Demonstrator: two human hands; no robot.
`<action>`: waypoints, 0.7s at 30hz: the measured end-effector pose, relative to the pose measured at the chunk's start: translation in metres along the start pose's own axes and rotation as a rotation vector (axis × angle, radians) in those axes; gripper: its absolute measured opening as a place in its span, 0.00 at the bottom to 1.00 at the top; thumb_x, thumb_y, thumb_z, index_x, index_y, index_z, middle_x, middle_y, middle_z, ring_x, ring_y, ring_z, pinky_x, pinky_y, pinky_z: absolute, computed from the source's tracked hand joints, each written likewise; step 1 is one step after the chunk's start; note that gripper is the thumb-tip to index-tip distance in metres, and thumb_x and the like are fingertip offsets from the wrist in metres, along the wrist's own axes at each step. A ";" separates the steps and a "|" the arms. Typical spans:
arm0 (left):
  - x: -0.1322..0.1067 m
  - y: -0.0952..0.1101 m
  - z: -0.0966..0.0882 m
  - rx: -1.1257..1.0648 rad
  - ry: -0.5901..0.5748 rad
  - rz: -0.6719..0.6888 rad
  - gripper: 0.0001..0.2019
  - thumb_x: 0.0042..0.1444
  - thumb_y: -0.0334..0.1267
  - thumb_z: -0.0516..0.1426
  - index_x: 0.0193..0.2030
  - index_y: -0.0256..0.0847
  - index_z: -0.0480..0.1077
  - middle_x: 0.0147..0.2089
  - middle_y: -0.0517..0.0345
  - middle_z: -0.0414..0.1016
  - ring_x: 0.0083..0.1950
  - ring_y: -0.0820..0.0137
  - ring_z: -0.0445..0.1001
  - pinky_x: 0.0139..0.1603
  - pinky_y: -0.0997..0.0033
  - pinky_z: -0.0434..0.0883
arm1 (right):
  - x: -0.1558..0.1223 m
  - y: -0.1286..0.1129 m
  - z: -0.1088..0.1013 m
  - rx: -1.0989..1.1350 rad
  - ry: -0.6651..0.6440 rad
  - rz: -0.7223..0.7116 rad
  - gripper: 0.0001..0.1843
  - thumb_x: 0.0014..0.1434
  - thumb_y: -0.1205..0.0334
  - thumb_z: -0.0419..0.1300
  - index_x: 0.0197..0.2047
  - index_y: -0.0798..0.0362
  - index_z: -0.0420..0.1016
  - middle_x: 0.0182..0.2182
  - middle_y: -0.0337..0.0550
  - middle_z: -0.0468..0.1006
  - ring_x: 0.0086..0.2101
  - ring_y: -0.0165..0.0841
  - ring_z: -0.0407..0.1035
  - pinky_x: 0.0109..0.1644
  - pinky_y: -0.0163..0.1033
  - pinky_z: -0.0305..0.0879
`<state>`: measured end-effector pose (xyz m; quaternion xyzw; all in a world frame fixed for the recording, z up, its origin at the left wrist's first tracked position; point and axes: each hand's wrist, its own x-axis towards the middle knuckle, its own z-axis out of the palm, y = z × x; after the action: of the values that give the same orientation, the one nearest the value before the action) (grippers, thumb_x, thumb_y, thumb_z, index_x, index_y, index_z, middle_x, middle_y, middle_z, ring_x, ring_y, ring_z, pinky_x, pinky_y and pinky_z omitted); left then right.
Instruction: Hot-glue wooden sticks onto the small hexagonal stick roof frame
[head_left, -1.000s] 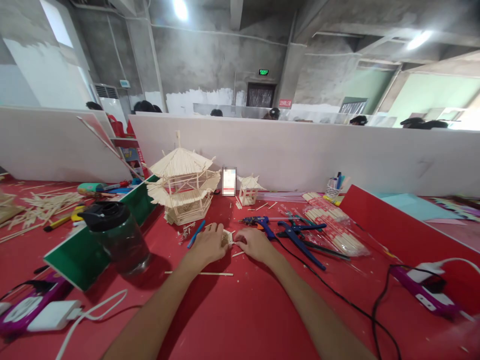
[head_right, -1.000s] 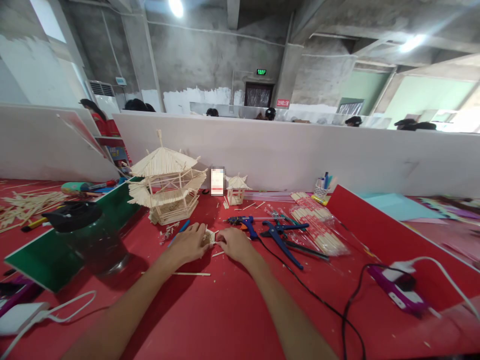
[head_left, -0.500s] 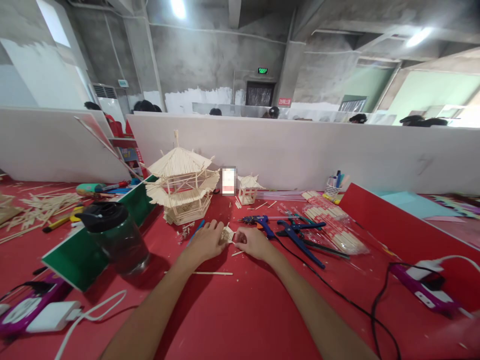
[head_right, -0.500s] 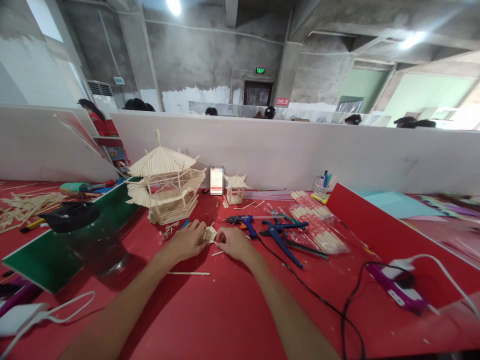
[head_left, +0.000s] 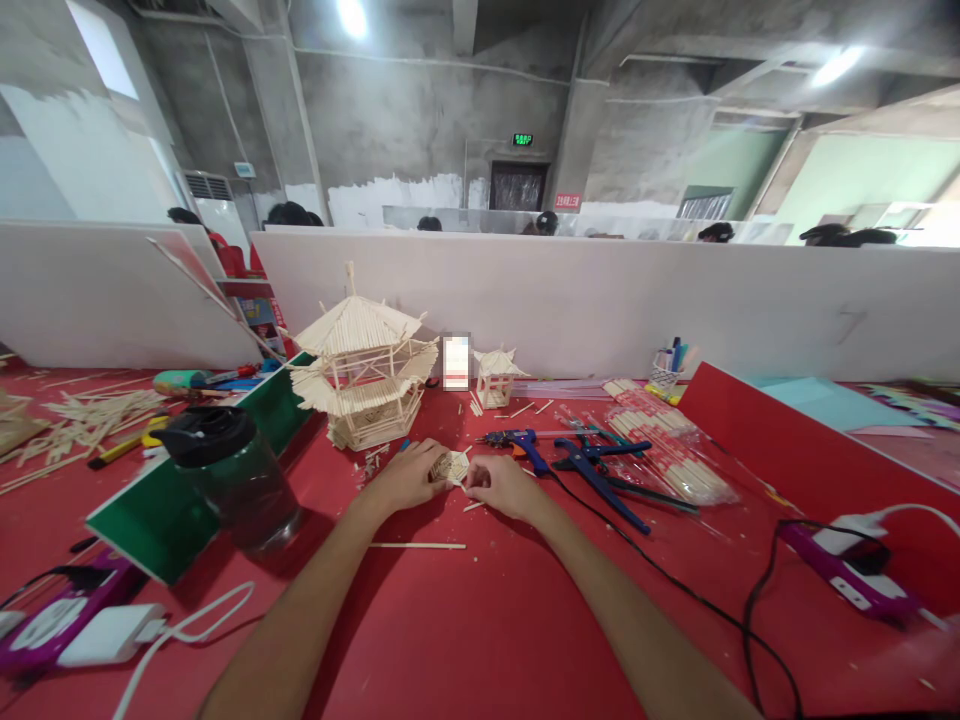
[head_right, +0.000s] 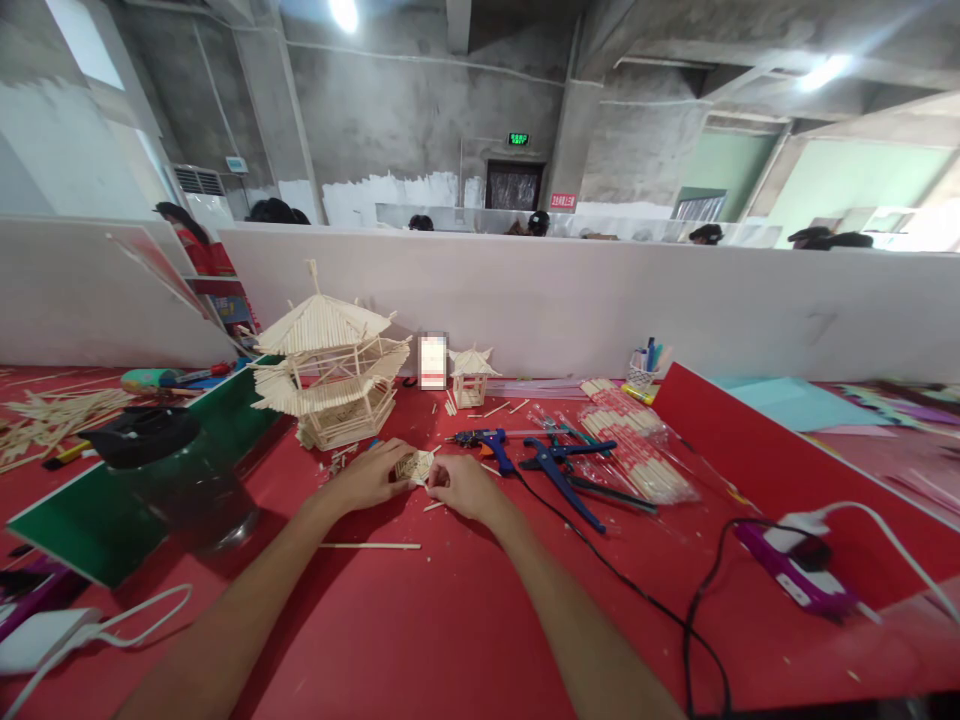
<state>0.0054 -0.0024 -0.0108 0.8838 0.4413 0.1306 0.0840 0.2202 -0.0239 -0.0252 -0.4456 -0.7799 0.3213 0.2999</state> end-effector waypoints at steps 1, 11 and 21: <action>0.000 -0.001 0.000 -0.007 0.003 0.000 0.20 0.58 0.48 0.59 0.54 0.42 0.66 0.54 0.50 0.70 0.54 0.59 0.69 0.55 0.62 0.65 | 0.000 0.000 0.000 -0.001 0.002 0.001 0.05 0.50 0.73 0.64 0.28 0.55 0.73 0.22 0.34 0.73 0.24 0.26 0.65 0.28 0.29 0.55; 0.000 -0.014 0.003 -0.106 0.029 0.083 0.18 0.56 0.38 0.60 0.54 0.43 0.67 0.53 0.50 0.72 0.54 0.60 0.70 0.56 0.62 0.65 | 0.000 0.001 0.003 0.066 -0.044 -0.034 0.04 0.51 0.72 0.63 0.30 0.55 0.74 0.25 0.36 0.76 0.26 0.27 0.67 0.30 0.30 0.58; -0.003 -0.024 -0.002 -0.165 0.017 0.083 0.19 0.57 0.35 0.57 0.56 0.43 0.66 0.56 0.50 0.72 0.56 0.60 0.70 0.59 0.60 0.65 | 0.004 0.012 -0.014 -0.402 0.179 -0.031 0.07 0.62 0.63 0.58 0.33 0.52 0.77 0.33 0.42 0.79 0.36 0.33 0.70 0.40 0.34 0.59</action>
<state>-0.0155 0.0092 -0.0155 0.8902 0.3929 0.1773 0.1471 0.2349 -0.0128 -0.0251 -0.5112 -0.8052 0.1140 0.2782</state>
